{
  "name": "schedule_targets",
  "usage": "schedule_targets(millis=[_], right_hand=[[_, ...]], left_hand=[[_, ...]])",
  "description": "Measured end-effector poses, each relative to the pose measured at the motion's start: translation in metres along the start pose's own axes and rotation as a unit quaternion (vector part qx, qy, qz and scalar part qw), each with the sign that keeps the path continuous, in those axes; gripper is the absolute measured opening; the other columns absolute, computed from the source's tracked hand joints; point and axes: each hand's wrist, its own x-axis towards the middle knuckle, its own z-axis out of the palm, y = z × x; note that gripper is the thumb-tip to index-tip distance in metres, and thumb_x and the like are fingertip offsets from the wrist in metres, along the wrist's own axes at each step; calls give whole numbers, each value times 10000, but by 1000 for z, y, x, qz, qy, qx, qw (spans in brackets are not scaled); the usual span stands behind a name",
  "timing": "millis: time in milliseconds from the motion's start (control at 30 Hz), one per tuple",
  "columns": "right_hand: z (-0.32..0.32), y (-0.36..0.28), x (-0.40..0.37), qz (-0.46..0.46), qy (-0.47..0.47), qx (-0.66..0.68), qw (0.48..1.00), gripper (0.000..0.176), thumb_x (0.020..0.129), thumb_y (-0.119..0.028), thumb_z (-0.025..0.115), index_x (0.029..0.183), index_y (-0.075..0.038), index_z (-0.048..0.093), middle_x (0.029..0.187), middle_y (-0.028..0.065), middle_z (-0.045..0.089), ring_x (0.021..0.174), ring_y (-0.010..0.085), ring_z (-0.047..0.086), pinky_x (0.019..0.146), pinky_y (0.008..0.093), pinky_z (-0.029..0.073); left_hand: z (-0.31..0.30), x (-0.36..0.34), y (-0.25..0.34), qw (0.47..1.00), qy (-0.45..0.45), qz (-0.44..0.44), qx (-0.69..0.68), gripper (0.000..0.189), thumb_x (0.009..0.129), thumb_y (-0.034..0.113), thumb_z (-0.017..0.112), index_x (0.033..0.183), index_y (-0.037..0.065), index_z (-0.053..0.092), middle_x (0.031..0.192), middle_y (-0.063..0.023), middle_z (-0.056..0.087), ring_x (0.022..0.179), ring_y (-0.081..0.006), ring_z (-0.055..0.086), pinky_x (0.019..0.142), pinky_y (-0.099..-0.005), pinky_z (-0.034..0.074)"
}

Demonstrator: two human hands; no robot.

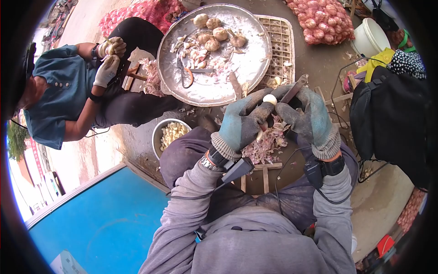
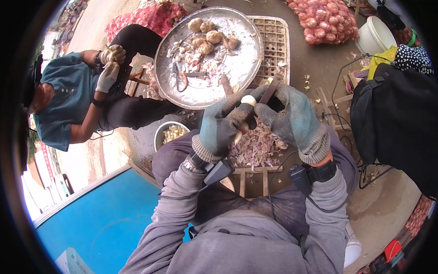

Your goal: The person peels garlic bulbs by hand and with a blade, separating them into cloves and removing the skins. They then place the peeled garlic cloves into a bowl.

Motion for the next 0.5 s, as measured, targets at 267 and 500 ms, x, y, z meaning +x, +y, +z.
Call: schedule_targets(millis=[267,500], right_hand=[[-3,-1,2,-31,-26,-114,993,308,902,-102,705,1189,1,660,970,96,721,873,133,675,784,290,554],[-1,-9,4,57,62,110,990,279,944,-87,685,1202,14,649,1001,56,710,913,109,655,814,266,542]], left_hand=[[-16,1,-7,984,-120,20,-129,348,1018,203,618,1327,44,624,847,6,651,580,-30,532,487,-193,405],[-10,7,-26,968,-80,236,18,288,1007,169,621,1241,3,648,749,6,616,535,-31,514,437,-197,363]])
